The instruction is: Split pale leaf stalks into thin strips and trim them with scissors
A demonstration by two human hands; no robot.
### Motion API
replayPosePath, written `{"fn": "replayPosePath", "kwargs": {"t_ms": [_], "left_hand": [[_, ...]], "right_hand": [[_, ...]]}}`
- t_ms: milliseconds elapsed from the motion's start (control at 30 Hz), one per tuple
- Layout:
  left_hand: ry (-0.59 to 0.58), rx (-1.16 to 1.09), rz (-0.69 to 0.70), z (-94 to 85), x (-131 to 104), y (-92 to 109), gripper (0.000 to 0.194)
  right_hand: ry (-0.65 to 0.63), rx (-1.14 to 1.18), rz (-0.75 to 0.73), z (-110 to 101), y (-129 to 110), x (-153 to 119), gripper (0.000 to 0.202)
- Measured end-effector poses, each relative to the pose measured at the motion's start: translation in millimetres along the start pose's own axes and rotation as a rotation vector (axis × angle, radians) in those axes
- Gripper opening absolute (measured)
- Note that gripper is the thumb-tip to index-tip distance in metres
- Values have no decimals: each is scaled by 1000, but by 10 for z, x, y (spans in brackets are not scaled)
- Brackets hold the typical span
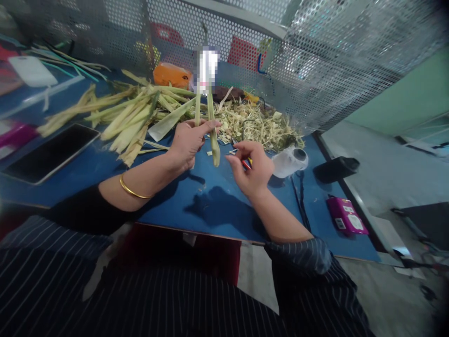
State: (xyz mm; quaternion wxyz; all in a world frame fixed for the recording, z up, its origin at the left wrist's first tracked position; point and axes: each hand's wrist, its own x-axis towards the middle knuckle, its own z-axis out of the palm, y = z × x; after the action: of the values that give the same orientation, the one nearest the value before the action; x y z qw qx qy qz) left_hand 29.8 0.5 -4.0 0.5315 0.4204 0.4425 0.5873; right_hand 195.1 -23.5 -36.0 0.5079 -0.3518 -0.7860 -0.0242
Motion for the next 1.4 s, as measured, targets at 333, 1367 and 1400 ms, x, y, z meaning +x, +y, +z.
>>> {"fn": "replayPosePath", "kwargs": {"t_ms": [333,1367,1400], "left_hand": [[-224,136,-23,3,-51,-98,22],[-289,553,224,5,18,-273,22],[-289,568,235,4,25,-284,23]], "right_hand": [[-204,522,638,175,41,23,24],[-137,389,620,157,106,22,23],[-137,371,614,157,100,20,23]]}}
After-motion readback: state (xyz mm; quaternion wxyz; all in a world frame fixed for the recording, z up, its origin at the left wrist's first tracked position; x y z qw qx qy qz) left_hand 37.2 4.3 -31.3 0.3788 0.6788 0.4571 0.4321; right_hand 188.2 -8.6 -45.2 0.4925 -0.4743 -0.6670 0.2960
